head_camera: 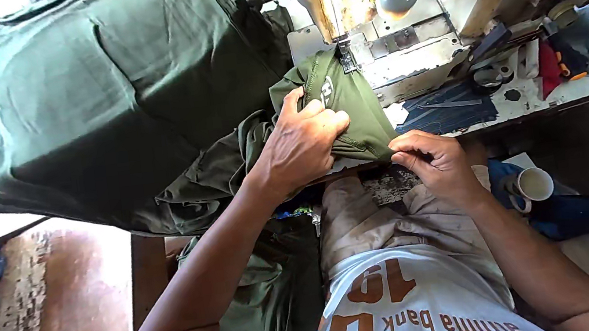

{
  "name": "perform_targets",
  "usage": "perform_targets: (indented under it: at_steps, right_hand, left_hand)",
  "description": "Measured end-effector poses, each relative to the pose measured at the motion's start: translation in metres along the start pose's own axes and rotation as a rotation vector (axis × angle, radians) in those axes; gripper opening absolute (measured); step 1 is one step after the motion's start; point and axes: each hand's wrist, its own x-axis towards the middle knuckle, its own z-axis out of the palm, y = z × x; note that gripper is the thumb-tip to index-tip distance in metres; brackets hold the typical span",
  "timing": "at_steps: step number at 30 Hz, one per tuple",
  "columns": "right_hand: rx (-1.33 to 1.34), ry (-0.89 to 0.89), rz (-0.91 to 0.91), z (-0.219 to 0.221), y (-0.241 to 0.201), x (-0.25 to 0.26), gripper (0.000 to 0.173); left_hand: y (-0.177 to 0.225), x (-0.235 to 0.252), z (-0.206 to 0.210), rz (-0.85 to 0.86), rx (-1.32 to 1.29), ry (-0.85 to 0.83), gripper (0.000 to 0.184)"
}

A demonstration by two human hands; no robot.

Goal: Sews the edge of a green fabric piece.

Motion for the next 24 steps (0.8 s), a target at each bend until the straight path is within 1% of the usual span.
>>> perform_targets:
  at_steps: [2, 4, 8, 10, 14, 20, 24]
  right_hand:
    - [-0.006, 0.009, 0.019, -0.001, -0.001, 0.0, 0.009]
    - [-0.005, 0.015, 0.031, -0.002, 0.001, -0.002, 0.009]
    - [0.018, 0.034, 0.051, -0.004, 0.0, -0.006, 0.009]
    - [0.039, 0.046, 0.074, -0.004, -0.001, -0.006, 0.009]
    - [0.069, 0.07, 0.118, 0.0, 0.003, 0.002, 0.009]
    - [0.108, 0.102, 0.159, 0.013, 0.01, 0.027, 0.01]
    - [0.162, 0.143, 0.148, 0.021, 0.018, 0.049, 0.012]
  left_hand:
    - [-0.003, 0.002, 0.004, 0.002, 0.026, -0.014, 0.036]
    - [-0.005, 0.002, 0.008, 0.018, 0.039, -0.011, 0.042]
    - [0.0, 0.004, 0.001, 0.047, 0.049, 0.014, 0.036]
    - [0.002, 0.005, -0.005, 0.046, 0.063, 0.011, 0.029]
    - [-0.007, 0.008, -0.008, 0.045, 0.104, 0.016, 0.021]
    - [-0.032, 0.018, -0.016, 0.029, 0.171, 0.032, 0.02]
    - [-0.054, 0.028, -0.018, 0.031, 0.193, 0.061, 0.022]
